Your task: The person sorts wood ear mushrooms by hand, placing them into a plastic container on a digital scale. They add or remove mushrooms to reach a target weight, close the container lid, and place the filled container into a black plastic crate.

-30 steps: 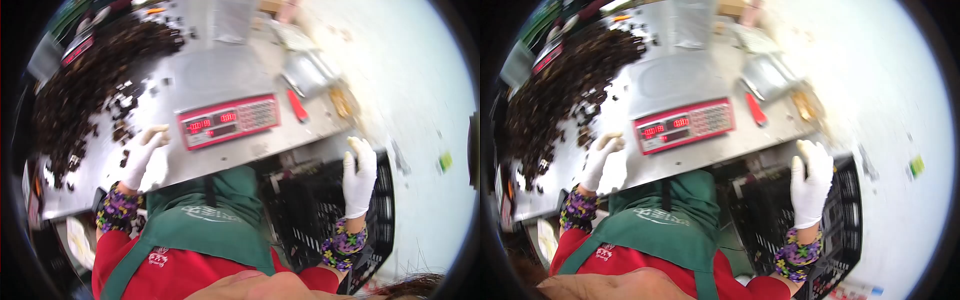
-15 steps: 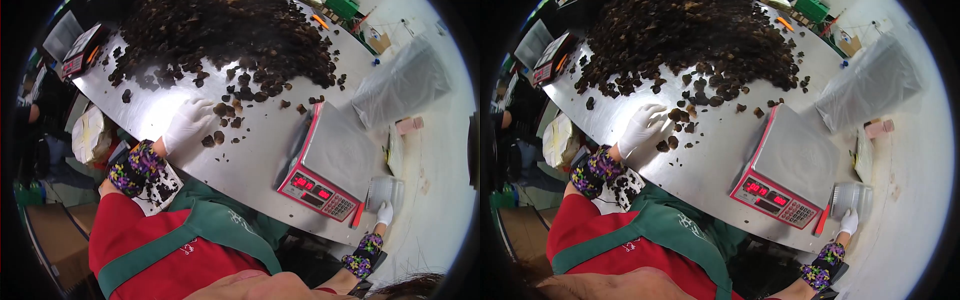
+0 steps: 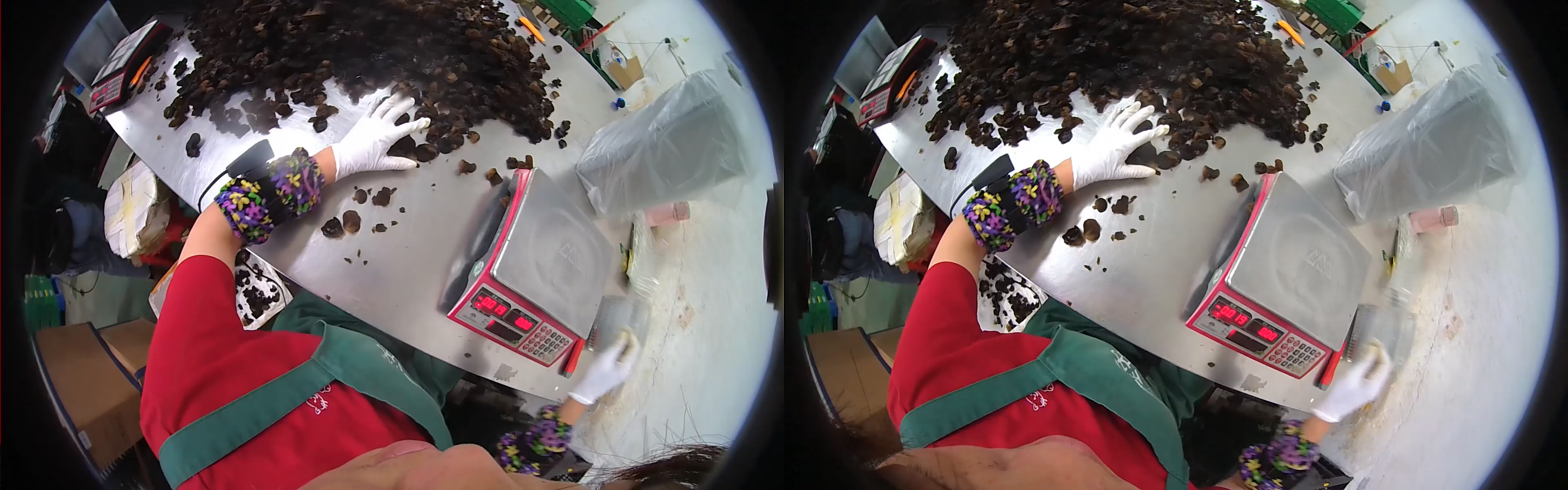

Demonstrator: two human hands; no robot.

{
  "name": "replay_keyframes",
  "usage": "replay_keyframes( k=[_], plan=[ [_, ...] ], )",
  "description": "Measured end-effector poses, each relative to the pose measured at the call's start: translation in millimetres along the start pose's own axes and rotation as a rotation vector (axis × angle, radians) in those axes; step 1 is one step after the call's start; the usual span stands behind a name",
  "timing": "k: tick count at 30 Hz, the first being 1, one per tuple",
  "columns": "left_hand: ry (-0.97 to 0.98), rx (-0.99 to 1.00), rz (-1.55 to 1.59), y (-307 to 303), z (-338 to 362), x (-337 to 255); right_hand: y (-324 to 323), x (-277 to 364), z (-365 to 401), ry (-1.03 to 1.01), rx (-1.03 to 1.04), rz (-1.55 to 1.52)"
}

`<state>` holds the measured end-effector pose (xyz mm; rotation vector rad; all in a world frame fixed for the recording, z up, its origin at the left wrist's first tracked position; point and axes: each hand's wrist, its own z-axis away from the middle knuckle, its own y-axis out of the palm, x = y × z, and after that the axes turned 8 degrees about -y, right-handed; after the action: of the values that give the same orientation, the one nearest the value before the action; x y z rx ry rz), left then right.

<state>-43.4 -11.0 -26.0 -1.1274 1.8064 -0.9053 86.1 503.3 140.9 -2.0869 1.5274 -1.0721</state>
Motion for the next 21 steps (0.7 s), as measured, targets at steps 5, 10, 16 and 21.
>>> replay_keyframes(
  k=[5,10,16,21],
  plan=[
    [0.038,0.001,0.022,21,-28,-14,51,68,63,-0.415,0.149,0.165],
    [0.111,0.059,0.106,20,-10,-17,72,97,92,-0.411,0.065,0.229],
    [0.002,-0.108,0.252,-2,-4,-22,69,88,98,-0.433,0.129,0.108],
    [0.151,-0.218,0.580,-73,-27,-147,76,82,102,-0.455,0.119,0.045]
  ],
)
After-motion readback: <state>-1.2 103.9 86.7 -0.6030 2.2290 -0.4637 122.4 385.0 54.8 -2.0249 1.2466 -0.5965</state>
